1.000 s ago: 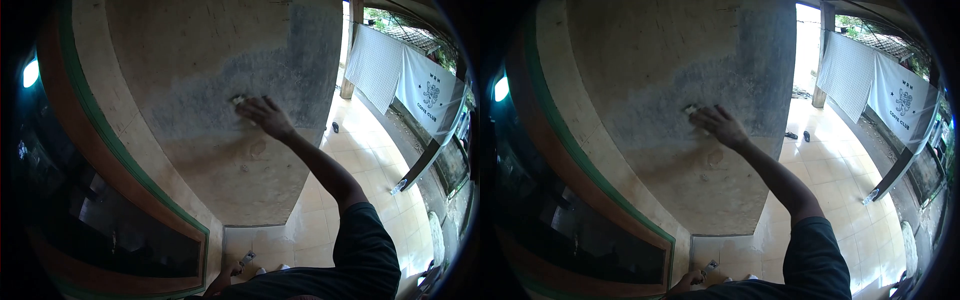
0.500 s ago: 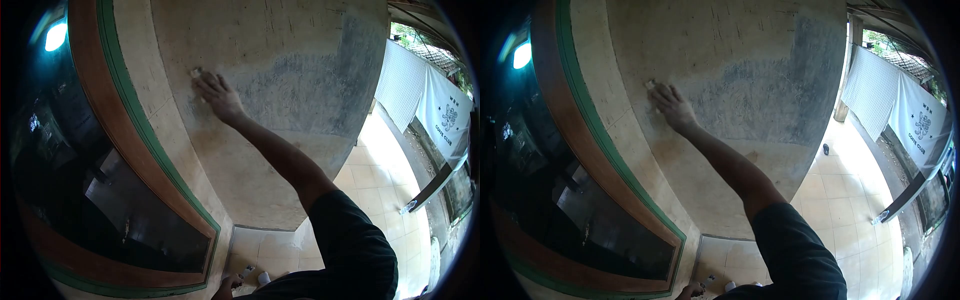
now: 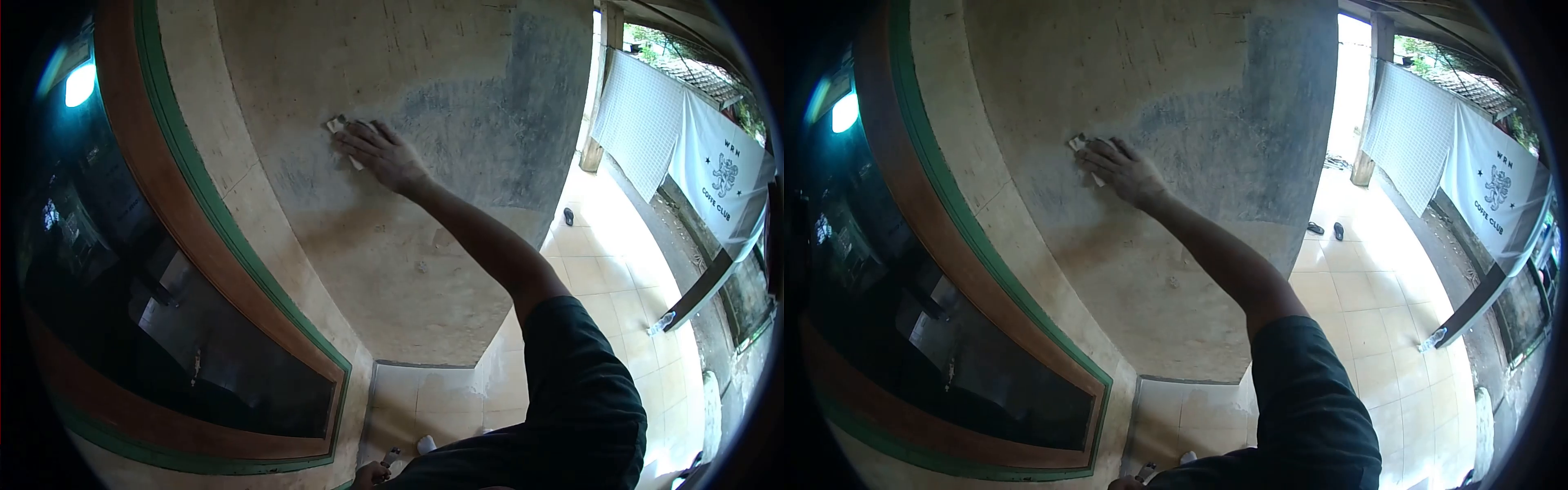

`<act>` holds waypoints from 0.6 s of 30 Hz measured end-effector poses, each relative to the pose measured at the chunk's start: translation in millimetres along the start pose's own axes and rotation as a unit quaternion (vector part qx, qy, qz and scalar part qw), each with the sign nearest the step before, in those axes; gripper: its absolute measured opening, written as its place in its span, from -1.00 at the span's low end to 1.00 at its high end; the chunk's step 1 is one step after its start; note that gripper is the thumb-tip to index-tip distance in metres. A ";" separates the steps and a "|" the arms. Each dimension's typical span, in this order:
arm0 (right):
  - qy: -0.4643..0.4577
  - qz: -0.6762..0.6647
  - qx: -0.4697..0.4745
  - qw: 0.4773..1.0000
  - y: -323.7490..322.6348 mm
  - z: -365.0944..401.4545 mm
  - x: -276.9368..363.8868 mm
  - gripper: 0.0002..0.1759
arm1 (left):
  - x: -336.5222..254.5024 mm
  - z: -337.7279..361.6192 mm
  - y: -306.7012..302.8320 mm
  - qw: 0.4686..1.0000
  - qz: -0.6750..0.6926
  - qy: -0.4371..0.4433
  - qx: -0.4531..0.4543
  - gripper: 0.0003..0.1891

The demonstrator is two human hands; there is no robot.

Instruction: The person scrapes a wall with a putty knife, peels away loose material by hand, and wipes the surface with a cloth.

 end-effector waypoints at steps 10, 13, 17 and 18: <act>0.211 0.071 -0.145 0.964 -113.7 118.4 -236.0 -0.29 | -105.6 35.0 3.9 0.995 -0.084 0.001 -0.050 -0.93; 0.267 0.017 -0.247 0.931 -127.8 123.2 -247.6 -0.25 | -139.9 23.8 17.4 0.993 -0.113 0.000 -0.040 -0.91; 0.297 0.066 0.037 0.952 -60.2 113.0 -150.4 -0.22 | -167.1 -3.6 47.2 0.994 -0.106 0.035 -0.008 -0.91; 0.198 -0.055 -0.021 0.979 -32.8 121.0 -119.8 -0.24 | -166.8 -9.8 55.8 0.993 -0.109 0.032 -0.003 -0.92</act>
Point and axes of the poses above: each hand's wrist, its own z-axis away from the middle knuckle, its own y-axis out of the palm, x = y × z, the point moved 3 cm from there along -z, towards the middle knuckle, and after that the axes turned 10 degrees about x, right-handed, at the moved point
